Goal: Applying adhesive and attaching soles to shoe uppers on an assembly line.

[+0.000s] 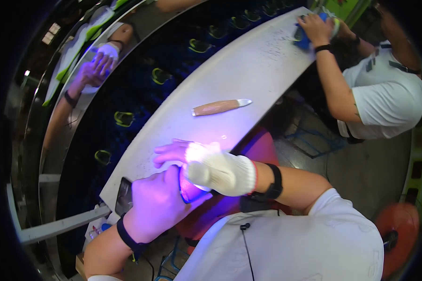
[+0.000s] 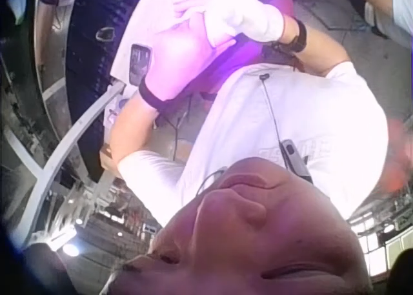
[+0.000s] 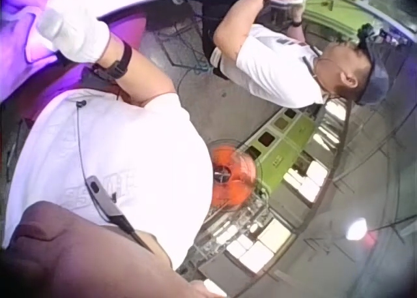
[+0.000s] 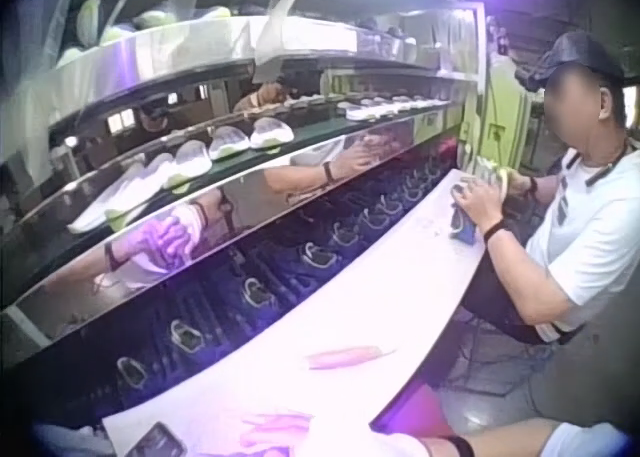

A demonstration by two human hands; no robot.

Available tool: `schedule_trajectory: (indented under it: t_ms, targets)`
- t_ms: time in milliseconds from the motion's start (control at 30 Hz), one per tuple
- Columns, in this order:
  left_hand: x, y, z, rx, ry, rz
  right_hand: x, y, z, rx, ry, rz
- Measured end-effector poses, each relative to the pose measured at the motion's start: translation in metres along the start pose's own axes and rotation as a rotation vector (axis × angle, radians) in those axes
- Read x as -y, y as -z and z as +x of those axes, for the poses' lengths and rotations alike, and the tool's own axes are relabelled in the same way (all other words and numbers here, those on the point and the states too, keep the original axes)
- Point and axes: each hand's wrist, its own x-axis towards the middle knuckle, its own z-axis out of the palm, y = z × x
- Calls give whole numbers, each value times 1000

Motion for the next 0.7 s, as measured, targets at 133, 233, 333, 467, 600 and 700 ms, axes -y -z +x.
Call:
schedule_trajectory:
  t_ms: [133,233,333,467,600,700]
  targets:
    - [15,28,-28,29,-18,-1,45,-11,-3,30,-181,-54]
    - [15,26,-70,-20,165,-492,9,-39,-33,-85,-111,-339]
    - [-5,-9,-118,-264,301,-636,-38,-66,-34,110,-168,-405]
    - [-25,-2,-136,-627,285,-756,-25,-41,3,-79,361,-688]
    - [-10,-3,-167,-813,348,-1073,108,65,136,-204,306,-723]
    - [7,0,-186,-871,534,-1026,119,155,261,-780,625,-1063]
